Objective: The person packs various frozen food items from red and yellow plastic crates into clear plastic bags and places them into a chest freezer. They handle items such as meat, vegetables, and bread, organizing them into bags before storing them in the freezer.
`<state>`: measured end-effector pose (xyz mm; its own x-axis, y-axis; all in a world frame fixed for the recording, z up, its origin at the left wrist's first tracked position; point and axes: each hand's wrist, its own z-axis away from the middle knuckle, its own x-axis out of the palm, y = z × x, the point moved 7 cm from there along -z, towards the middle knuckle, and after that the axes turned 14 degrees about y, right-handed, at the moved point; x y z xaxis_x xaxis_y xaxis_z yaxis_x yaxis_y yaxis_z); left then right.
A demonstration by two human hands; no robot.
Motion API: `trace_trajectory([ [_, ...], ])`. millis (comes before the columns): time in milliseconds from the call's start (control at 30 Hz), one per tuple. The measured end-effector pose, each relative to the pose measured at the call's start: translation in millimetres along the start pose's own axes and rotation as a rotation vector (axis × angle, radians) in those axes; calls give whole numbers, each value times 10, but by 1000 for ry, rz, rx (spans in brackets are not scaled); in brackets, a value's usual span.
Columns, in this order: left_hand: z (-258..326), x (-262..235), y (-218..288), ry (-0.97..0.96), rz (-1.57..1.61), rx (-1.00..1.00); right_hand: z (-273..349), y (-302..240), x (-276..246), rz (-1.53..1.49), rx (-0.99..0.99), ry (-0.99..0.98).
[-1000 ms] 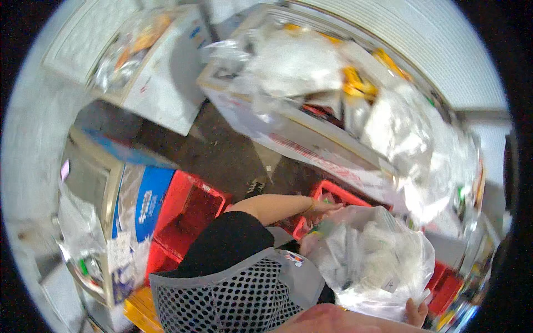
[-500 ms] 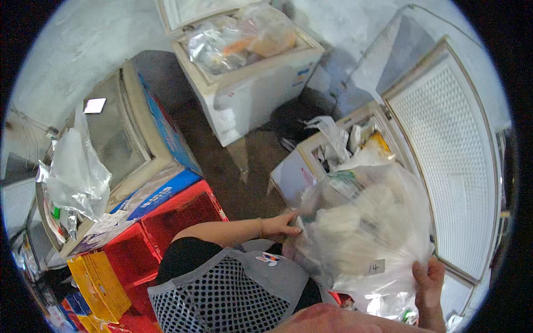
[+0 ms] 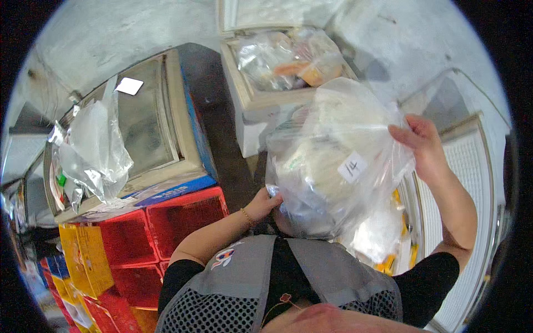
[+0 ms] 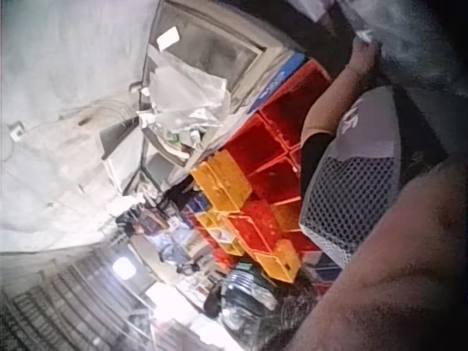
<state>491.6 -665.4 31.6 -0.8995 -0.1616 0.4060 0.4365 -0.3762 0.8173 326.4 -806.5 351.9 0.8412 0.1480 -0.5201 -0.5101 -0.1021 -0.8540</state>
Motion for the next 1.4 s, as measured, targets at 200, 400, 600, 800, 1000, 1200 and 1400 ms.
trace_trajectory([
  [200,-1270,-363,1067,204,283,76,-1729,-556,479,161,-482,-95],
  [400,-2783,-803,2445,263,128,228,-3800,-750,714,-245,-279,30],
  [600,-4147,-1467,2862,682,-276,323,-5378,7,1480,149,-321,-61],
  [800,-4342,-1834,2671,876,-639,342,-5709,965,2537,210,-553,36],
  [1000,-3981,-1585,2887,685,-541,578,-5150,907,2252,60,-809,268],
  [1200,-3430,-1831,2666,616,-799,505,-4251,1048,2424,635,-1041,217],
  [1400,-3063,-2924,2537,816,-548,343,-4945,644,2122,283,-976,658],
])
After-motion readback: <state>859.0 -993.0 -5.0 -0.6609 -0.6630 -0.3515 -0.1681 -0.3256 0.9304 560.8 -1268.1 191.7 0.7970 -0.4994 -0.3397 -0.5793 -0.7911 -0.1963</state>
